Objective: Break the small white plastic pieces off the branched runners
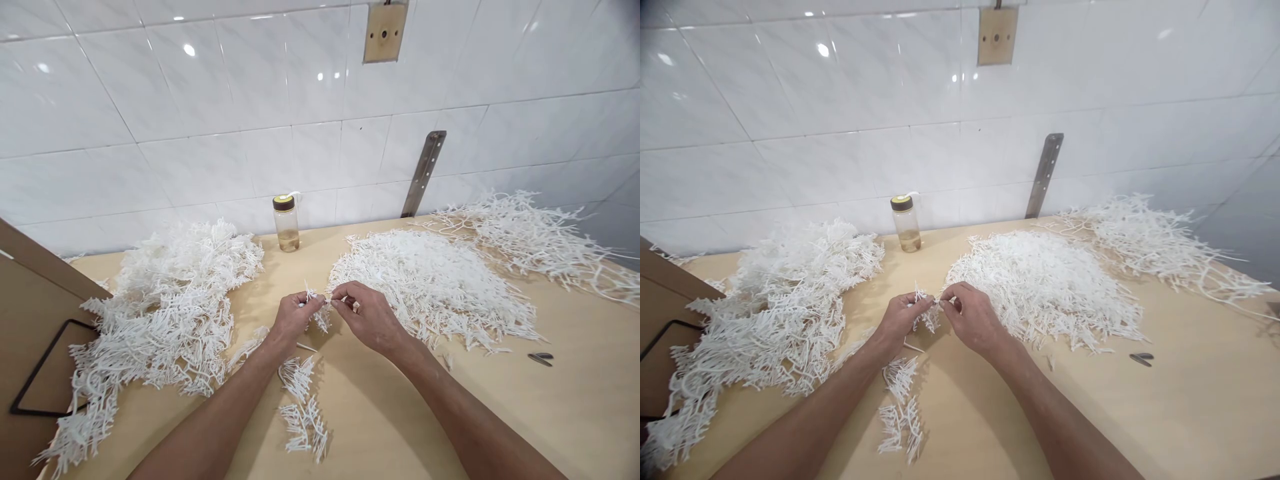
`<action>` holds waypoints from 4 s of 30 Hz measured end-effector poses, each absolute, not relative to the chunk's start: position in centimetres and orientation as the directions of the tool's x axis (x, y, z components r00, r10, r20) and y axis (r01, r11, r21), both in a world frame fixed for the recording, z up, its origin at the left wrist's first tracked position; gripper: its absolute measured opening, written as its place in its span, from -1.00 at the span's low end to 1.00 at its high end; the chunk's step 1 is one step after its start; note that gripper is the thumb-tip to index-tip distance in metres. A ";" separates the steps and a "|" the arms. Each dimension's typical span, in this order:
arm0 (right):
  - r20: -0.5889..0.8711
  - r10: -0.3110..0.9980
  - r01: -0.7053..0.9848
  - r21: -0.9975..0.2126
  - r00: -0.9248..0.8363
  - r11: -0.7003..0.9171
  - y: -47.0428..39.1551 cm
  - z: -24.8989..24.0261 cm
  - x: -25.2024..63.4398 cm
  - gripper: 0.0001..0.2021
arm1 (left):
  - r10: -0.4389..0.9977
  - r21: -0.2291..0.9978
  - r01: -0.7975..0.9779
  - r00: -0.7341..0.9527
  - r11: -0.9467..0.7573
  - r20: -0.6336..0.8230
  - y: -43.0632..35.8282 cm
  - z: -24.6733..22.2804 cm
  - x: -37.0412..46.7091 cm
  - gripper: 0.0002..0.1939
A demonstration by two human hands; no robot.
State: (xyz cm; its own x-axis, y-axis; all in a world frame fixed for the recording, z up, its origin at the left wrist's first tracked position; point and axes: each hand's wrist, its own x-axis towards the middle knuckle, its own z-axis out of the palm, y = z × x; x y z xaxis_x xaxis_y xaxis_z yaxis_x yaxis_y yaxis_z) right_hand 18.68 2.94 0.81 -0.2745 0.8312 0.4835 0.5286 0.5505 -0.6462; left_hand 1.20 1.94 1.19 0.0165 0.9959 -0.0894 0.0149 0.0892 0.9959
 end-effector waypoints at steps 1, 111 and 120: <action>0.483 0.833 0.534 -0.644 -0.271 0.547 2.9 0.8 18.7 -0.91 | 0.996 0.996 0.017 0.015 0.093 -0.093 1.9 1.2 1.2 -0.59; 0.100 0.992 0.029 -0.994 -0.082 0.102 3.0 1.1 18.5 -0.63 | 0.951 0.983 -0.054 0.267 0.176 -0.156 1.8 1.0 0.6 -0.53; 0.078 0.993 0.138 -0.986 -0.089 0.090 2.9 1.2 18.7 -0.57 | 0.975 0.973 -0.124 0.125 0.196 -0.181 2.1 0.9 0.8 -0.58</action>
State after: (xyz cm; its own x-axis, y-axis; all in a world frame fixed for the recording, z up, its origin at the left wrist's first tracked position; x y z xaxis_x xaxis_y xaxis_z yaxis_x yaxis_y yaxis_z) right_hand 18.66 2.94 1.23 -0.0888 0.9930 0.0779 0.1378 0.0897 -0.9864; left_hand 0.80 2.10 0.88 0.1254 0.9755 -0.1809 -0.1244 0.1963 0.9726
